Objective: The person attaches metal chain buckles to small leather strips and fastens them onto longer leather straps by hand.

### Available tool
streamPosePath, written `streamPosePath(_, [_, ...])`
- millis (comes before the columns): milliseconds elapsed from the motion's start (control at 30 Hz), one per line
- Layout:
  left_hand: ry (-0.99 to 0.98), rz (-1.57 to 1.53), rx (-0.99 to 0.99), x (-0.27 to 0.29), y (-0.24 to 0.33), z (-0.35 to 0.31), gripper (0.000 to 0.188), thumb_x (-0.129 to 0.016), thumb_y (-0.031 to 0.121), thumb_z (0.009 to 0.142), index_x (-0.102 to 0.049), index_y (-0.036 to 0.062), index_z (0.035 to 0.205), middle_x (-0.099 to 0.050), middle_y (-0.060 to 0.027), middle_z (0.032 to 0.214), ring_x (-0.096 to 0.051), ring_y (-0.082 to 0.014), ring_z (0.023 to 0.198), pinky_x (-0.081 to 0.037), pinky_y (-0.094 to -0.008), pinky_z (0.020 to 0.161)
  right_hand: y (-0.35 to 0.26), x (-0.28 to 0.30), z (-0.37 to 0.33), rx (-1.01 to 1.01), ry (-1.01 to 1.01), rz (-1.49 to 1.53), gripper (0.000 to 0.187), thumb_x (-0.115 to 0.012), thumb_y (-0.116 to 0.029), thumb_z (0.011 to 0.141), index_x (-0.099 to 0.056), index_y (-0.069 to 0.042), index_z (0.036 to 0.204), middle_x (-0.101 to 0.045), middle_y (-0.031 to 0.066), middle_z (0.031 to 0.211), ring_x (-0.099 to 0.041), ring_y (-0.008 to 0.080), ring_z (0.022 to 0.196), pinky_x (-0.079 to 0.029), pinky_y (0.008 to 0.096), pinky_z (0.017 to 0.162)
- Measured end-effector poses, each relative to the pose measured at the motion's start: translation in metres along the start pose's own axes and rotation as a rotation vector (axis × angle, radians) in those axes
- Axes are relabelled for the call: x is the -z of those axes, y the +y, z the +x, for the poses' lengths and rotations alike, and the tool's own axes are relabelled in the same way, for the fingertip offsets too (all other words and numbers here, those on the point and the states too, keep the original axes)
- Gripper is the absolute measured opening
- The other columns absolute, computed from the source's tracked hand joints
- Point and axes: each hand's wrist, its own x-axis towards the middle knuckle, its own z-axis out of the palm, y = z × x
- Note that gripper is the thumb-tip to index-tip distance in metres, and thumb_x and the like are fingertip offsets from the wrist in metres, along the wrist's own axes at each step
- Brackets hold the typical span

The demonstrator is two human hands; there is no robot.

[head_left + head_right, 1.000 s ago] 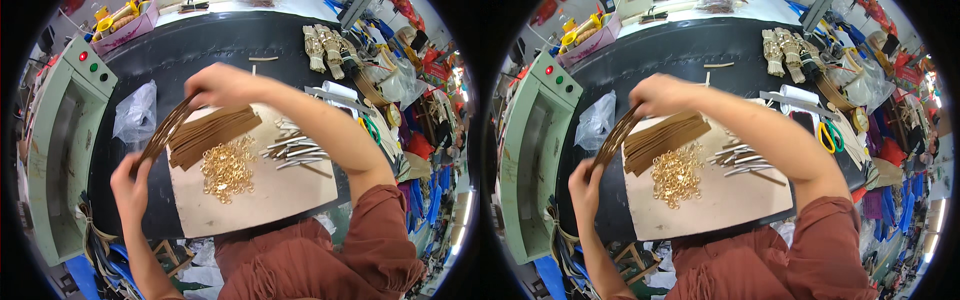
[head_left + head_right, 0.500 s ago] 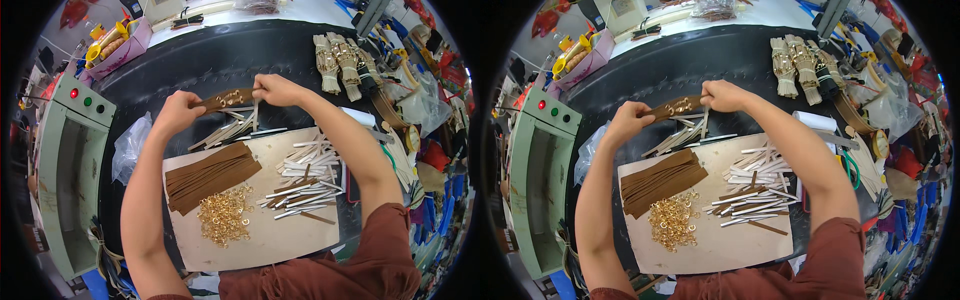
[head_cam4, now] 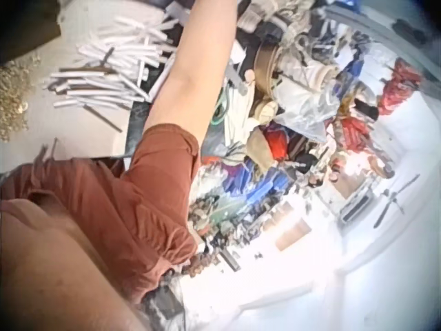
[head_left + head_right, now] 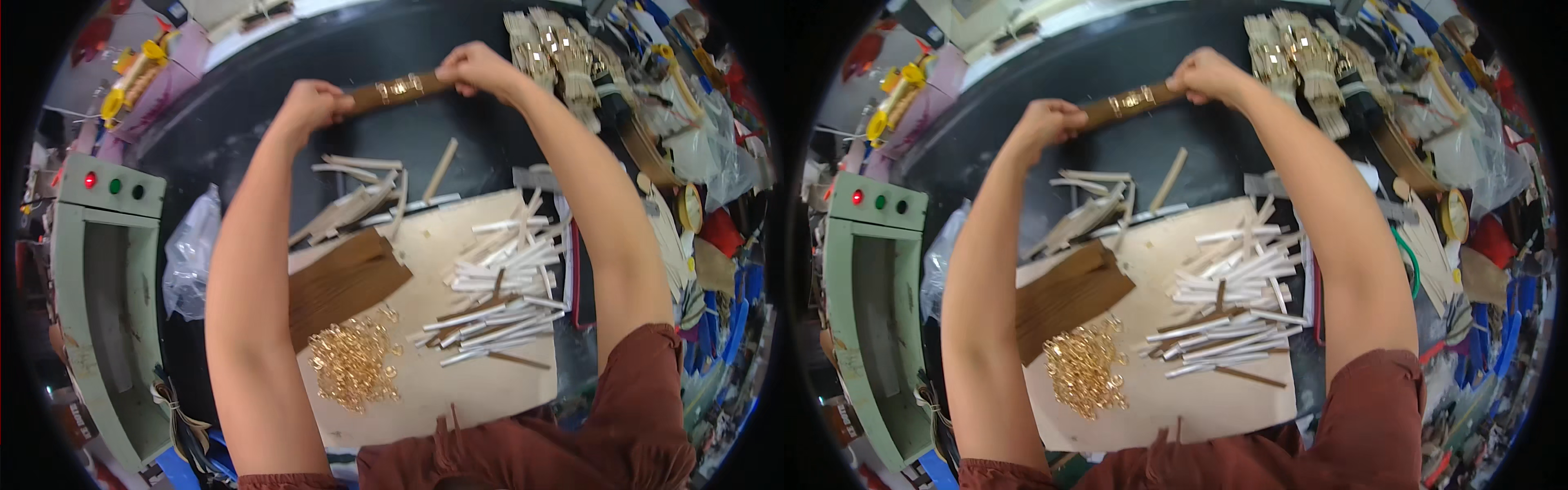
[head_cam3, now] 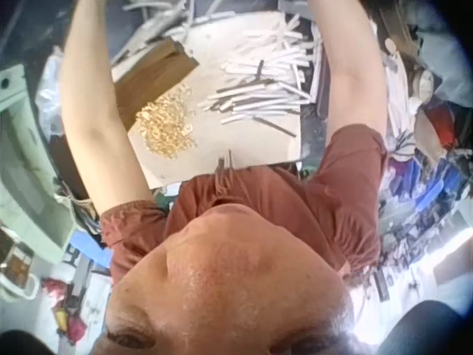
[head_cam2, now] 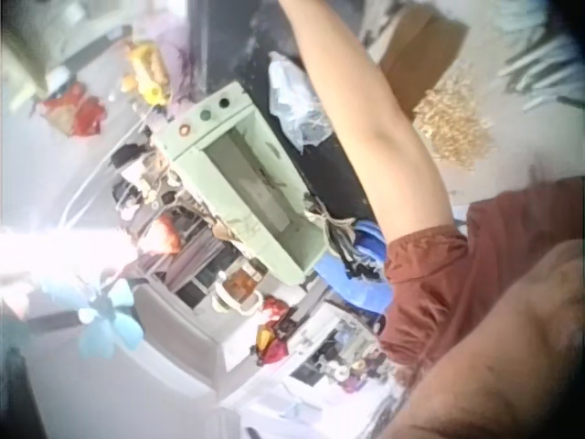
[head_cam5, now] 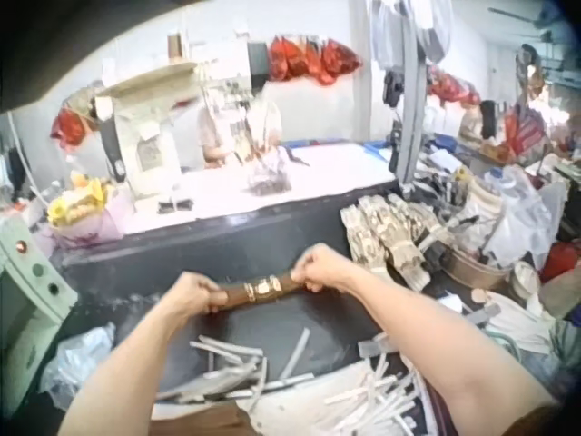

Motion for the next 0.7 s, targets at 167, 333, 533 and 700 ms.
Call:
streamPosePath(167, [0.299,0.592,-0.148,-0.006,0.005,0.011,0.042,-0.077,0.033,0.077,-0.069,0.0048,0.107,-0.07,-0.0103,0.094,-0.066,-0.0196,0.081,-0.052,-0.031,0.075,-0.029,-0.005,-0.033,0.272,0.481,-0.902,0.038,-0.074,-0.031,0.077,-0.064,0.001,0.096,-0.067,0.02,0.088,-0.066,0.0403,0.085,-0.053,0.0427,0.082])
streamPosePath(333, [0.473,0.712,-0.405,0.003,-0.007,0.0,0.059,-0.072,0.05,0.079,-0.067,0.0061,0.117,-0.066,-0.0158,0.119,-0.065,-0.0299,0.106,-0.048,-0.0359,0.092,-0.041,0.025,-0.094,0.623,0.458,-0.747,0.021,-0.069,-0.022,0.082,-0.067,-0.001,0.081,-0.067,0.0157,0.078,-0.066,0.033,0.075,-0.053,0.0397,0.071])
streamPosePath(533, [0.298,0.498,-0.554,0.002,0.021,-0.174,0.031,-0.075,0.025,0.082,-0.07,0.0058,0.106,-0.069,-0.0045,0.094,-0.061,-0.0122,0.074,-0.05,-0.0261,0.067,-0.061,-0.058,-0.266,0.692,-0.223,-0.515,0.008,-0.073,-0.012,0.08,-0.069,-0.006,0.084,-0.06,0.0068,0.082,-0.059,0.0264,0.085,-0.049,0.0367,0.074])
streamPosePath(700, [0.16,0.207,-0.526,-0.05,0.031,-0.284,0.02,-0.072,0.011,0.084,-0.07,0.0028,0.102,-0.067,-0.0047,0.083,-0.055,-0.0098,0.065,-0.046,-0.0238,0.061,-0.044,-0.094,-0.302,0.65,-0.017,-0.685,0.011,-0.072,-0.008,0.076,-0.067,-0.008,0.086,-0.058,0.0051,0.08,-0.056,0.026,0.081,-0.045,0.0359,0.077])
